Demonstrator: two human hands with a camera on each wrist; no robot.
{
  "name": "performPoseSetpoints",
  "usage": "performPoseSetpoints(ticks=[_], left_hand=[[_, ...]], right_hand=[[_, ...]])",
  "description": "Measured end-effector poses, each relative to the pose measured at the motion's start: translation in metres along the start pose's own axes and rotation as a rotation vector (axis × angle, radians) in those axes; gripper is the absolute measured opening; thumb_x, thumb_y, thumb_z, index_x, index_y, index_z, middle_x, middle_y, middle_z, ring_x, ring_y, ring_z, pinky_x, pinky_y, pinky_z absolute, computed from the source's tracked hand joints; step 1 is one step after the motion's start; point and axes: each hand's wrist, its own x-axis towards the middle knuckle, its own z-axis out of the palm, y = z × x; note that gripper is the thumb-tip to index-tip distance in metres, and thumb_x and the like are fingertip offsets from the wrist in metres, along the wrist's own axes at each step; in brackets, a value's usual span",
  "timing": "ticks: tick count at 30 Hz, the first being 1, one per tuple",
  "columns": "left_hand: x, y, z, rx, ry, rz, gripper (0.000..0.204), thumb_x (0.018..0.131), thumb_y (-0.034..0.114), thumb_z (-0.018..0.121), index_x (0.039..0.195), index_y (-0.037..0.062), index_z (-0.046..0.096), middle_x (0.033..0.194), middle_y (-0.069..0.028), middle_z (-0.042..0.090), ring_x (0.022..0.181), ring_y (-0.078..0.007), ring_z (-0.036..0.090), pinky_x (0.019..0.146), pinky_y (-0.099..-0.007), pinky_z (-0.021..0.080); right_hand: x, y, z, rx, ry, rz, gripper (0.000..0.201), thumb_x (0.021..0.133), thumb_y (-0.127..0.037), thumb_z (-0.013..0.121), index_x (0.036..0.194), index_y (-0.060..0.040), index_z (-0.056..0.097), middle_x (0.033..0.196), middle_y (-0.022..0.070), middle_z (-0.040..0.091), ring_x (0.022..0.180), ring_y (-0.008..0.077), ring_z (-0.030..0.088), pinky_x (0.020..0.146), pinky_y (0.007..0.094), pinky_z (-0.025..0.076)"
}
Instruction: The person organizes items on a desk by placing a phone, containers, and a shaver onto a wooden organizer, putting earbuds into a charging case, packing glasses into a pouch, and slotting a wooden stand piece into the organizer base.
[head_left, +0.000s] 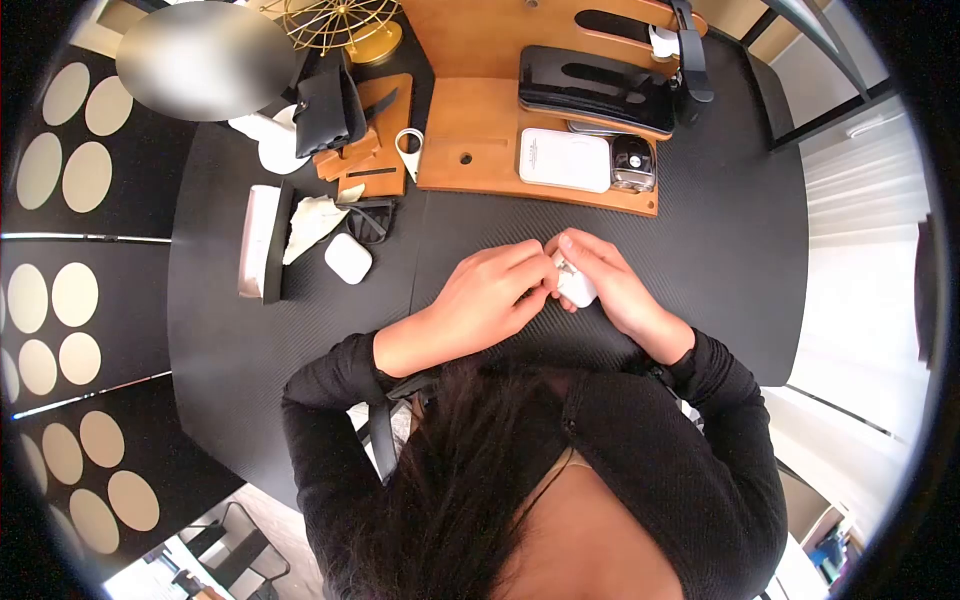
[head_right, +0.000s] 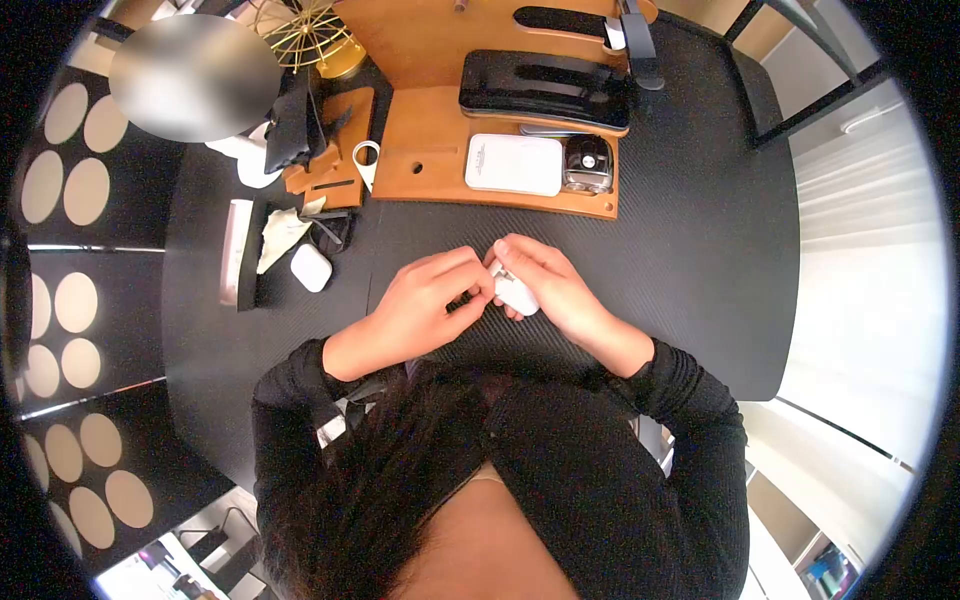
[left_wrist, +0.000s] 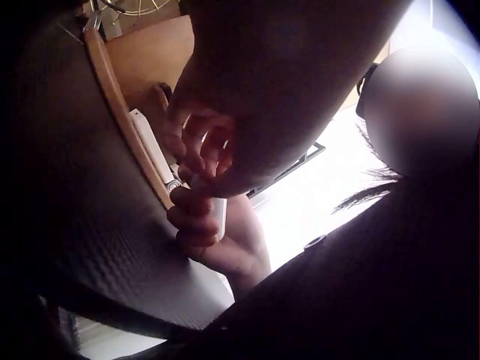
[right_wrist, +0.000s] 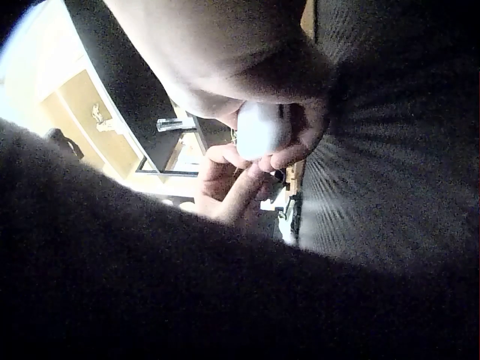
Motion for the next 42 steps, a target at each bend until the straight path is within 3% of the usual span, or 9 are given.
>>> performPoseSetpoints(ticks=[7, 10, 12, 16, 23, 26, 29, 32, 42], left_hand=[[0.001, 0.002, -0.058, 0.078, 0.115, -0.083, 0.022, 0.080, 0.008, 0.073, 0.100, 0.0047, 0.066, 0.081, -0.0076, 0.059, 0.069, -0.0179, 0.061, 0.059, -0.0317, 0.048], [-0.016, 0.000, -0.112, 0.458, 0.024, -0.421, 0.031, 0.081, 0.021, 0.075, 0.106, 0.0056, 0.064, 0.090, -0.0104, 0.062, 0.080, -0.0256, 0.065, 0.066, -0.0366, 0.051], [-0.052, -0.022, -0.129, 0.756, 0.007, -0.491, 0.042, 0.077, 0.025, 0.077, 0.112, 0.0075, 0.062, 0.102, -0.0113, 0.062, 0.093, -0.0328, 0.064, 0.077, -0.0421, 0.051], [-0.087, -0.031, -0.136, 0.765, -0.122, -0.753, 0.056, 0.073, 0.026, 0.079, 0.120, 0.0061, 0.057, 0.107, -0.0141, 0.058, 0.101, -0.0345, 0.061, 0.085, -0.0433, 0.052], [-0.083, -0.028, -0.128, 0.573, -0.164, -0.633, 0.058, 0.070, 0.019, 0.080, 0.121, 0.0068, 0.056, 0.111, -0.0142, 0.057, 0.101, -0.0369, 0.060, 0.084, -0.0436, 0.050], [-0.077, -0.027, -0.127, 0.552, -0.181, -0.575, 0.054, 0.068, 0.020, 0.080, 0.115, 0.0067, 0.058, 0.104, -0.0144, 0.057, 0.097, -0.0366, 0.061, 0.082, -0.0433, 0.051], [-0.072, -0.026, -0.122, 0.470, -0.193, -0.548, 0.053, 0.066, 0.020, 0.080, 0.112, 0.0053, 0.058, 0.102, -0.0137, 0.057, 0.096, -0.0363, 0.061, 0.081, -0.0428, 0.051], [-0.067, -0.026, -0.118, 0.403, -0.222, -0.470, 0.054, 0.066, 0.020, 0.080, 0.113, 0.0043, 0.058, 0.103, -0.0135, 0.057, 0.097, -0.0354, 0.061, 0.082, -0.0422, 0.051], [-0.022, -0.008, -0.103, 0.110, -0.146, -0.297, 0.049, 0.071, 0.018, 0.076, 0.113, 0.0024, 0.054, 0.106, -0.0135, 0.056, 0.097, -0.0345, 0.061, 0.083, -0.0404, 0.049]], right_hand=[[-0.001, -0.001, 0.001, 0.015, 0.043, 0.005, 0.034, 0.104, -0.036, 0.044, 0.101, -0.0061, 0.059, 0.078, 0.0035, 0.062, 0.065, 0.0095, 0.060, 0.057, 0.0216, 0.049], [-0.001, -0.003, 0.000, 0.008, 0.026, 0.026, 0.030, 0.103, -0.032, 0.045, 0.102, -0.0057, 0.059, 0.080, 0.0056, 0.062, 0.068, 0.0119, 0.061, 0.060, 0.0229, 0.050], [0.000, -0.002, -0.003, -0.029, 0.012, 0.003, 0.025, 0.101, -0.026, 0.046, 0.104, -0.0056, 0.060, 0.081, 0.0057, 0.061, 0.071, 0.0128, 0.062, 0.065, 0.0242, 0.051], [-0.001, -0.003, -0.003, -0.038, -0.027, -0.015, 0.022, 0.095, -0.017, 0.050, 0.112, -0.0048, 0.057, 0.096, 0.0092, 0.062, 0.082, 0.0160, 0.062, 0.076, 0.0278, 0.051], [0.002, 0.003, -0.003, -0.029, -0.060, -0.054, 0.027, 0.094, -0.005, 0.052, 0.121, -0.0045, 0.053, 0.102, 0.0082, 0.059, 0.090, 0.0167, 0.062, 0.080, 0.0296, 0.052], [0.001, 0.003, -0.002, 0.065, -0.047, -0.002, 0.029, 0.094, -0.005, 0.059, 0.122, -0.0051, 0.053, 0.104, 0.0070, 0.059, 0.093, 0.0157, 0.062, 0.082, 0.0287, 0.052], [0.003, 0.007, -0.007, -0.069, -0.105, -0.142, 0.040, 0.087, -0.004, 0.072, 0.122, -0.0062, 0.054, 0.110, 0.0061, 0.059, 0.095, 0.0121, 0.060, 0.082, 0.0262, 0.052], [0.002, 0.006, -0.007, -0.292, -0.122, -0.224, 0.037, 0.087, -0.003, 0.071, 0.120, -0.0056, 0.055, 0.111, 0.0046, 0.058, 0.095, 0.0107, 0.059, 0.081, 0.0252, 0.051], [0.017, 0.000, 0.003, -0.198, -0.141, -0.182, 0.047, 0.088, 0.002, 0.058, 0.133, -0.0058, 0.046, 0.121, 0.0087, 0.043, 0.108, 0.0171, 0.057, 0.097, 0.0319, 0.045]])
